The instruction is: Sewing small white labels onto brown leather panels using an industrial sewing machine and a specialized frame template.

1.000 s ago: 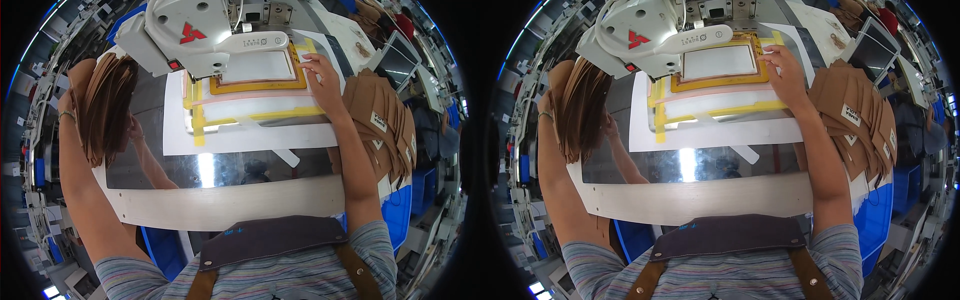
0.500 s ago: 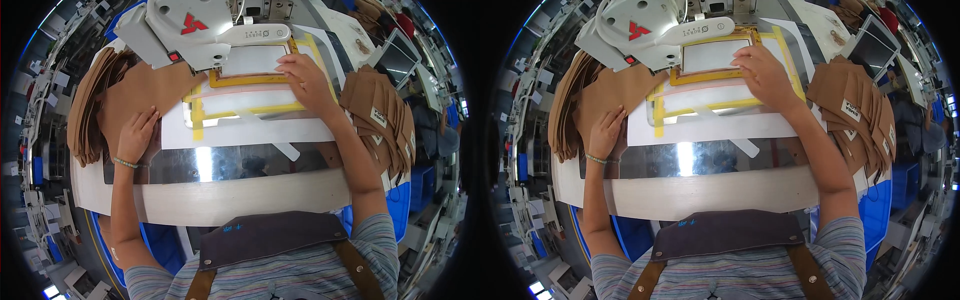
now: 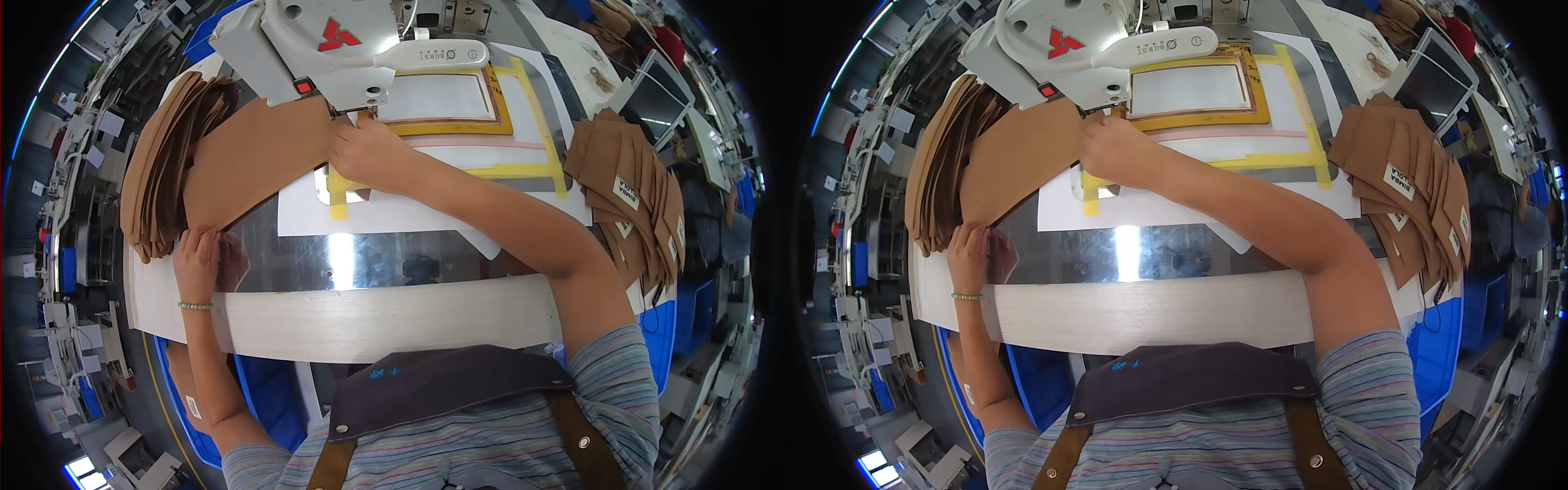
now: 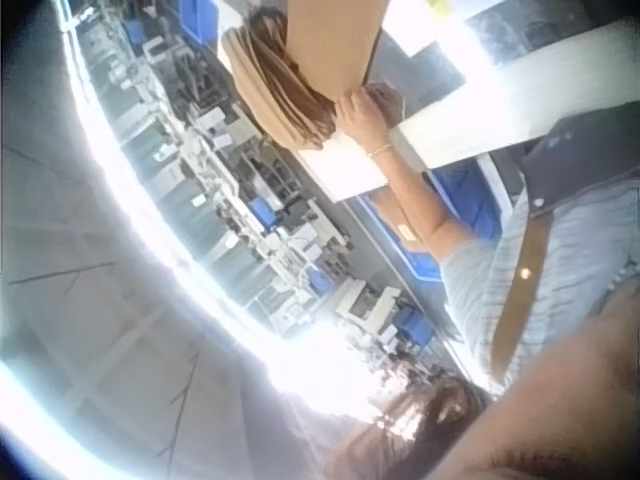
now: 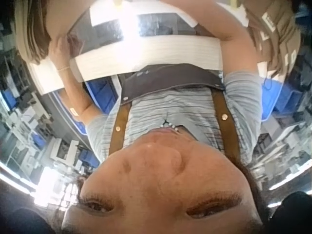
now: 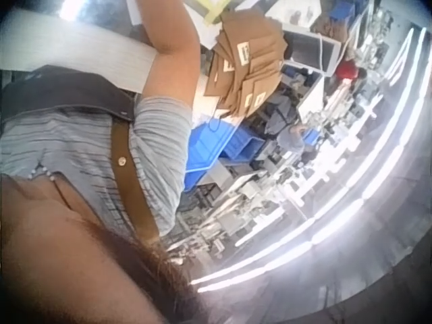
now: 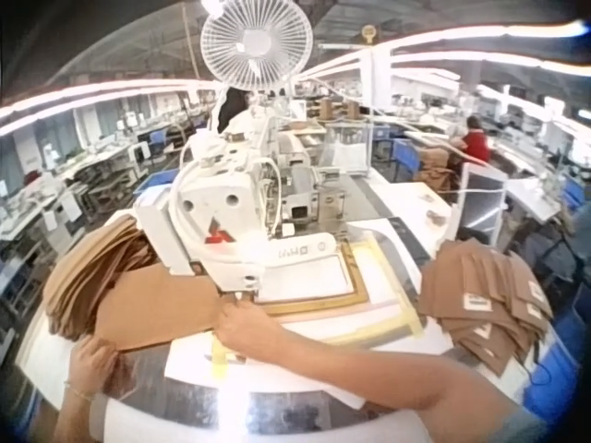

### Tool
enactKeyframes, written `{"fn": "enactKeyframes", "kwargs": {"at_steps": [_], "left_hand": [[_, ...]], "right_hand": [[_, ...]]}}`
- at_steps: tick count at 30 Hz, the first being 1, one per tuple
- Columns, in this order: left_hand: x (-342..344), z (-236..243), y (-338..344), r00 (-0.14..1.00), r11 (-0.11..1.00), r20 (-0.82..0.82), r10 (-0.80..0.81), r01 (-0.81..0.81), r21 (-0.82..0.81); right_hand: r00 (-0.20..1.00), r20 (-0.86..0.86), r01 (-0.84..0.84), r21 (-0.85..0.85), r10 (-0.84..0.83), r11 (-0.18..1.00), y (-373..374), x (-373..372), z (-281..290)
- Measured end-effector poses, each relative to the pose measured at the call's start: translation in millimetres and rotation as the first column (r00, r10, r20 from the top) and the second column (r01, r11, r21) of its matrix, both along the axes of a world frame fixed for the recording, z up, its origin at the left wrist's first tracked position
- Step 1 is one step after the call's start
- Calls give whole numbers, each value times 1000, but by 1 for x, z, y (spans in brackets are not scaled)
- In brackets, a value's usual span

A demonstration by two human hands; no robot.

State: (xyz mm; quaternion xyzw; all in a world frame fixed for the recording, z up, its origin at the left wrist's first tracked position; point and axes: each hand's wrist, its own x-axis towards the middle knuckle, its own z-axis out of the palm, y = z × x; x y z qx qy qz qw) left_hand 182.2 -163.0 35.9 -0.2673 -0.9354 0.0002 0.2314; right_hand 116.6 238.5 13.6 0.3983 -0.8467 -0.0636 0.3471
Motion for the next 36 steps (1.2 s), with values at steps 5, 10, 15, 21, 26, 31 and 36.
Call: {"fn": "enactKeyframes", "kwargs": {"at_steps": [5,10,15,21,26,31,36], "left_hand": [[-1,-13,-33,997,997,-33,75,-76,-21],[-15,-13,-25,998,998,-25,58,-58,-34],[-39,-7,8,999,999,-9,-49,48,-12],[-59,0,41,995,996,-44,-91,91,-13],[-57,5,13,983,994,-170,68,-52,98],[-39,-3,-42,956,975,-194,221,-210,79],[-19,-21,-55,975,978,-82,204,-200,60]], "right_hand": [[996,46,-71,-41,73,997,-17,7,0],[994,-14,-107,-60,106,992,5,22,5],[993,-85,-96,-110,87,989,43,30,13],[999,-21,-43,-95,42,995,76,38,8],[998,38,-50,-120,54,992,49,43,8],[996,-42,-80,-169,74,982,1,24,3],[1000,14,-11,-61,11,998,-14,14,1]]}}
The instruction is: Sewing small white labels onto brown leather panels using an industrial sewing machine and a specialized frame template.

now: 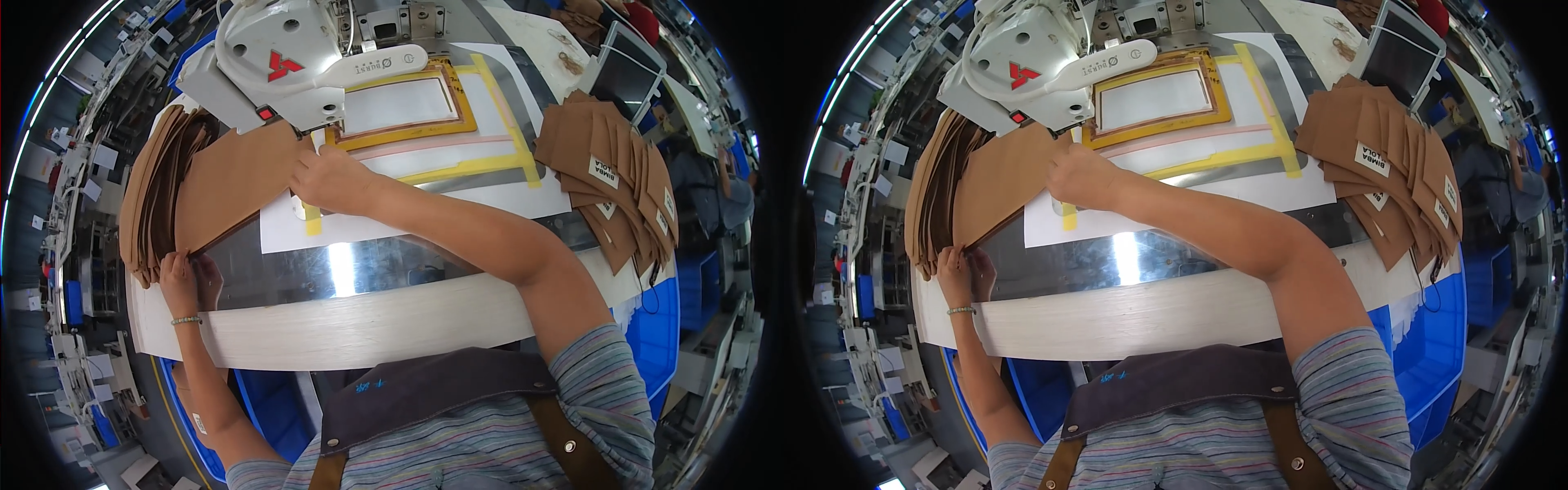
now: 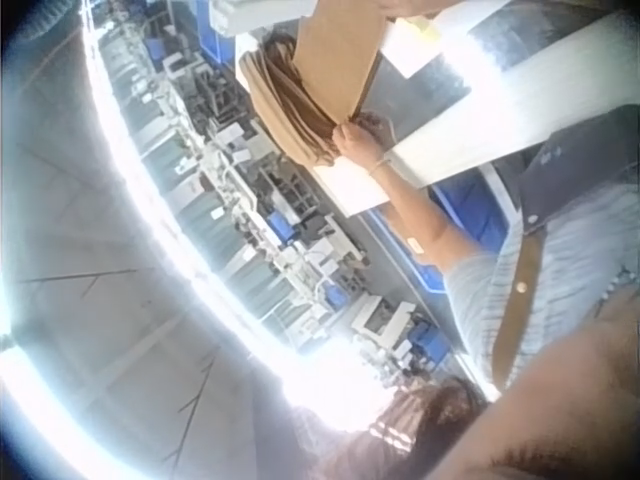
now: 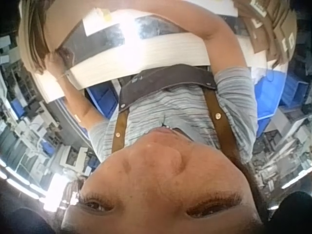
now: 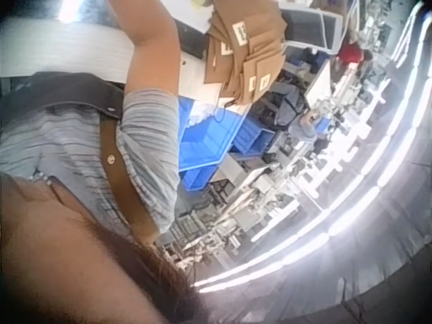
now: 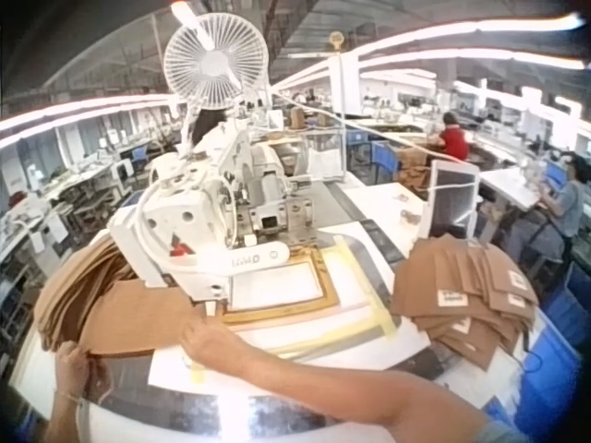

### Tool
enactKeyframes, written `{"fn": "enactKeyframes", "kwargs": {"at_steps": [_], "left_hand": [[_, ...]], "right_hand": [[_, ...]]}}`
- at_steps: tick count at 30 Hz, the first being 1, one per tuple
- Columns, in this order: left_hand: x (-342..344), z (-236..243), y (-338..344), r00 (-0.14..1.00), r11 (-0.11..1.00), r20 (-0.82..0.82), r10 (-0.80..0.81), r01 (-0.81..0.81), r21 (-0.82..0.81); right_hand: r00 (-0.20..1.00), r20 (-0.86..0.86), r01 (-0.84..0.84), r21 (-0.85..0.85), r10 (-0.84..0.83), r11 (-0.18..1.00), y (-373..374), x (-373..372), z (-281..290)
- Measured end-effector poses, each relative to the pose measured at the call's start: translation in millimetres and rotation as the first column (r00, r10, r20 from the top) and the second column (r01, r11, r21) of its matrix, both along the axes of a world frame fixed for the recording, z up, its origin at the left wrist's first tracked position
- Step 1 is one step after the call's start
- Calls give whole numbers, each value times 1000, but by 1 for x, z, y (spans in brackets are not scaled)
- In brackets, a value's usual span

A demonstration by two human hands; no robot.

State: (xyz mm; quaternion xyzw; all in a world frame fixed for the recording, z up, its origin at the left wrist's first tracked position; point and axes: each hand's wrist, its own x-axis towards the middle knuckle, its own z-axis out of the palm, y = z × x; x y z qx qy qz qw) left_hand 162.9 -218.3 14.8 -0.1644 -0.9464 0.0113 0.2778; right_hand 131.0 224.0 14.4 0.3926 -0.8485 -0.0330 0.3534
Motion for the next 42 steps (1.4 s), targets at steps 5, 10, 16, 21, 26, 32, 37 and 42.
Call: {"fn": "enactKeyframes", "kwargs": {"at_steps": [5,10,16,21,26,32,37,42], "left_hand": [[-2,-2,12,997,992,72,-26,17,123],[-18,6,44,993,987,63,-104,95,132],[-27,5,58,991,987,56,-125,119,110],[-25,7,61,997,992,-33,-63,67,109],[-11,4,35,995,993,-67,68,-61,100],[-8,1,28,999,994,-15,47,-45,100],[-13,2,34,999,998,-37,19,-17,65],[-14,0,24,995,994,-65,73,-67,86]], "right_hand": [[998,24,-57,-69,59,996,25,9,-2],[1000,3,-19,-31,19,999,53,23,8],[996,-78,-47,-46,43,998,69,25,17],[999,33,-38,-92,42,995,72,23,1],[998,32,-45,-95,48,994,35,19,-5],[1000,21,-21,-71,22,997,33,16,-2],[999,51,-7,-47,9,999,41,14,-6],[999,51,-18,-30,19,999,34,14,-1]]}}
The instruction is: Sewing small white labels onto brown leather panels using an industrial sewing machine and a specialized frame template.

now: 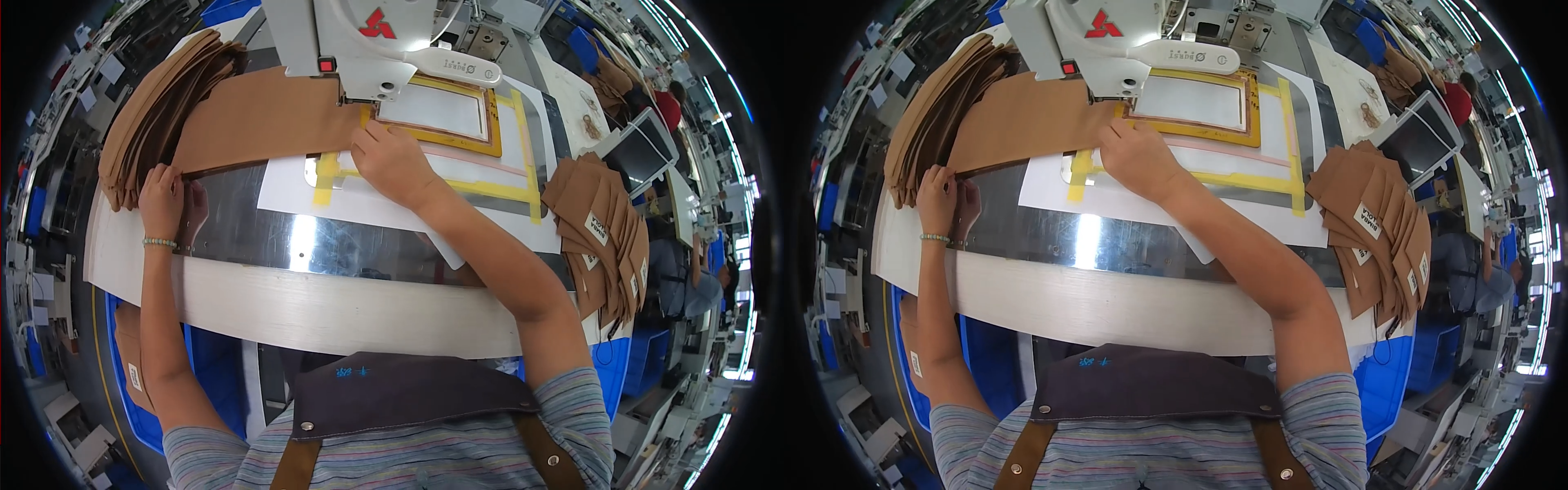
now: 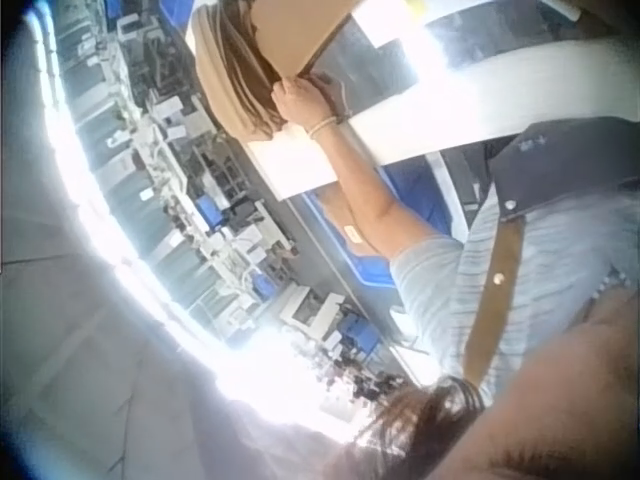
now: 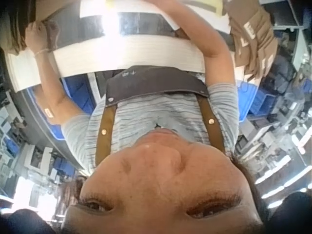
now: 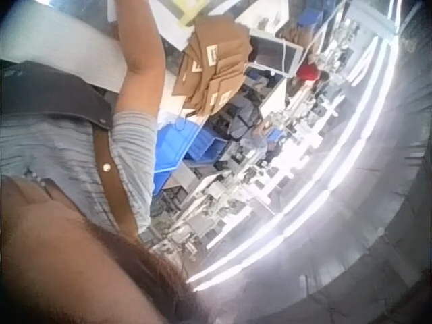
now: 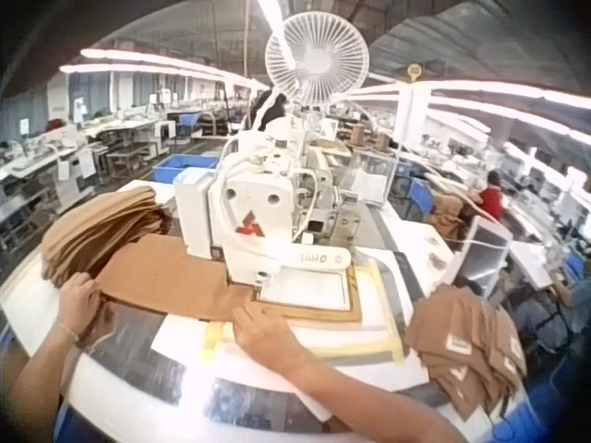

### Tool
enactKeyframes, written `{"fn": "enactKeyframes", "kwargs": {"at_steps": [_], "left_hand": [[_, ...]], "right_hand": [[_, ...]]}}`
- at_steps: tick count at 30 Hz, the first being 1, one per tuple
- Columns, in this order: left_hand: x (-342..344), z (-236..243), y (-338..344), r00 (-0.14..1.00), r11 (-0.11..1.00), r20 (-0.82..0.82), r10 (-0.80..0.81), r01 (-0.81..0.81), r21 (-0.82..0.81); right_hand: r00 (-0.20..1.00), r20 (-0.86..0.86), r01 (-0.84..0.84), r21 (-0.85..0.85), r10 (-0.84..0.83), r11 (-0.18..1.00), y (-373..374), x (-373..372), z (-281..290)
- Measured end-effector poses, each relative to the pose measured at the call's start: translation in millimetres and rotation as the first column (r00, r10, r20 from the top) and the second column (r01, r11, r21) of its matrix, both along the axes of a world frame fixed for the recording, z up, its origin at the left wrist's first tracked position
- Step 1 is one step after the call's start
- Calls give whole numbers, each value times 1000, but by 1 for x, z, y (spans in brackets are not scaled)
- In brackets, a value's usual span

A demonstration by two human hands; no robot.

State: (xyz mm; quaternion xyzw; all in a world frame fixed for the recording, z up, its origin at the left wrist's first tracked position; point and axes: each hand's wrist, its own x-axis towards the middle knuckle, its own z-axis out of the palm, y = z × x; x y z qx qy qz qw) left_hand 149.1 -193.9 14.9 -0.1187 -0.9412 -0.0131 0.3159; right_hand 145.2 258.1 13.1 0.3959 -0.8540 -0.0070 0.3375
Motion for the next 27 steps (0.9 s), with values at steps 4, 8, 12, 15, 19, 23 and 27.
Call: {"fn": "enactKeyframes", "kwargs": {"at_steps": [4,8,12,15,19,23,27], "left_hand": [[2,3,2,1000,1000,-19,11,-12,-14],[6,-1,-3,1000,1000,-1,-6,6,13],[0,-1,4,998,998,2,-69,69,1],[-8,1,23,994,993,7,-113,113,29],[-17,5,53,983,983,32,-181,180,37],[-28,7,90,959,959,22,-282,282,4],[-38,13,140,915,915,-14,-403,403,5]], "right_hand": [[1000,-10,-28,-15,28,999,-1,-6,3],[999,-10,-41,0,41,999,-6,-9,0],[999,-40,-2,38,4,999,4,-6,6],[998,-66,-15,54,19,998,21,2,19],[995,-95,37,114,-26,993,56,14,25],[996,-72,65,160,-55,985,98,27,32],[992,-61,119,222,-107,968,149,44,36]]}}
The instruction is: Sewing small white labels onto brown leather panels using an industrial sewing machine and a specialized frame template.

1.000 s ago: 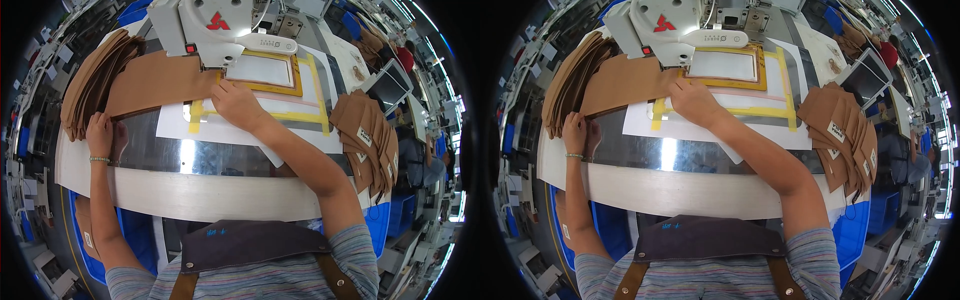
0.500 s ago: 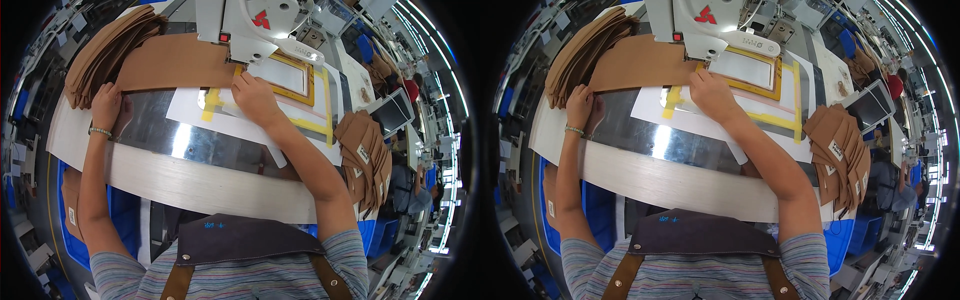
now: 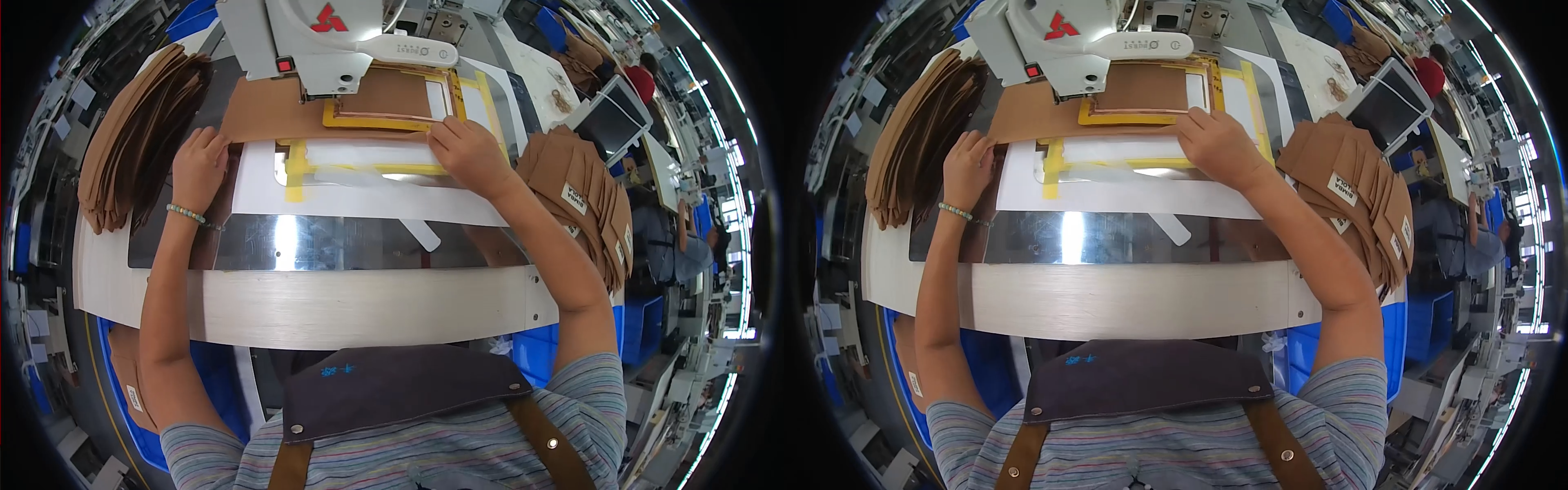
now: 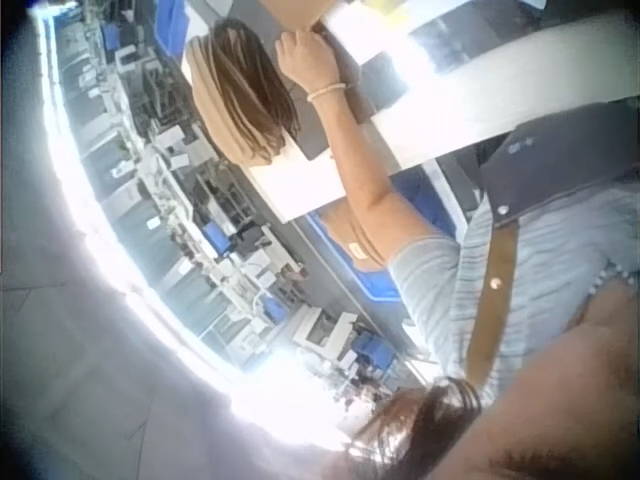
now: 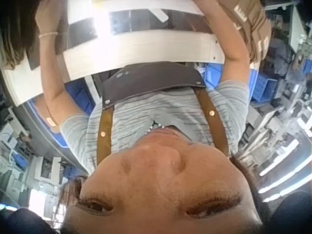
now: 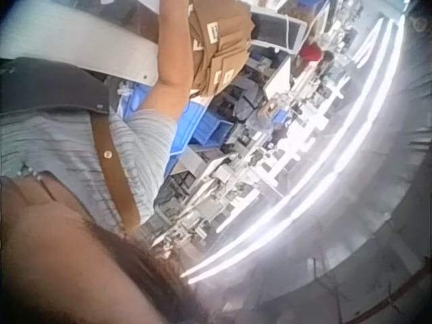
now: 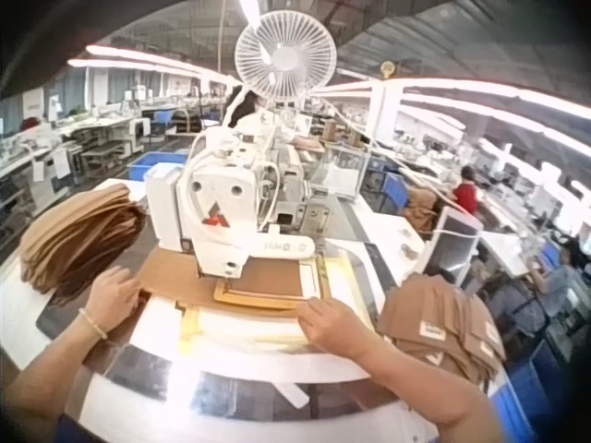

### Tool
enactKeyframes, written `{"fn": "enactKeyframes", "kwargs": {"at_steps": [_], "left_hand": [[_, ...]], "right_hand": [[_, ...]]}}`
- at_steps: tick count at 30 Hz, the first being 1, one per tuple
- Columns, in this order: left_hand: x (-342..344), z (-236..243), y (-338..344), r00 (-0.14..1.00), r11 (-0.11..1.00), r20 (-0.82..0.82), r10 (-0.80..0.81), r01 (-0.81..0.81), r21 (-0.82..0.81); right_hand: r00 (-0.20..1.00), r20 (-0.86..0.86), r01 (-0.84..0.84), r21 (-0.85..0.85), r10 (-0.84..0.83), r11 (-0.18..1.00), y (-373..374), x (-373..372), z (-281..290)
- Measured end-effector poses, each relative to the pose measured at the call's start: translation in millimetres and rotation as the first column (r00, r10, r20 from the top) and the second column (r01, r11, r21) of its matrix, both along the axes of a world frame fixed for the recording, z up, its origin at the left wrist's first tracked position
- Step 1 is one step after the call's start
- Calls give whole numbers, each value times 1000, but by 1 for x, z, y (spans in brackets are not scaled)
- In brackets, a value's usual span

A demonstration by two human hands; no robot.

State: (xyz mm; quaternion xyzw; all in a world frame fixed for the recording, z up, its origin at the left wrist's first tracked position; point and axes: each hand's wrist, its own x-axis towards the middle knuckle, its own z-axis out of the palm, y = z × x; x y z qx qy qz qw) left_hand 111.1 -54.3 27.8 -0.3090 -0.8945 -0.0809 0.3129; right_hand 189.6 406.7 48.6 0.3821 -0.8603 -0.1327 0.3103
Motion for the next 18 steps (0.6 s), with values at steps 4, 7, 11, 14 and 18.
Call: {"fn": "enactKeyframes", "kwargs": {"at_steps": [4,7,11,14,18], "left_hand": [[-15,-1,50,991,990,-24,-130,128,-52],[-25,-7,81,973,969,-41,-228,222,-111],[-30,-10,102,965,950,-30,-260,250,-186],[-23,-8,102,969,949,51,-240,245,-199],[-10,-7,93,959,958,165,-231,254,-131]], "right_hand": [[998,13,59,77,-60,995,56,14,3],[996,-17,91,97,-89,991,90,14,-1],[975,9,220,95,-222,971,112,14,-17],[953,13,302,23,-303,953,107,20,-26],[896,102,443,-121,-432,889,90,40,-19]]}}
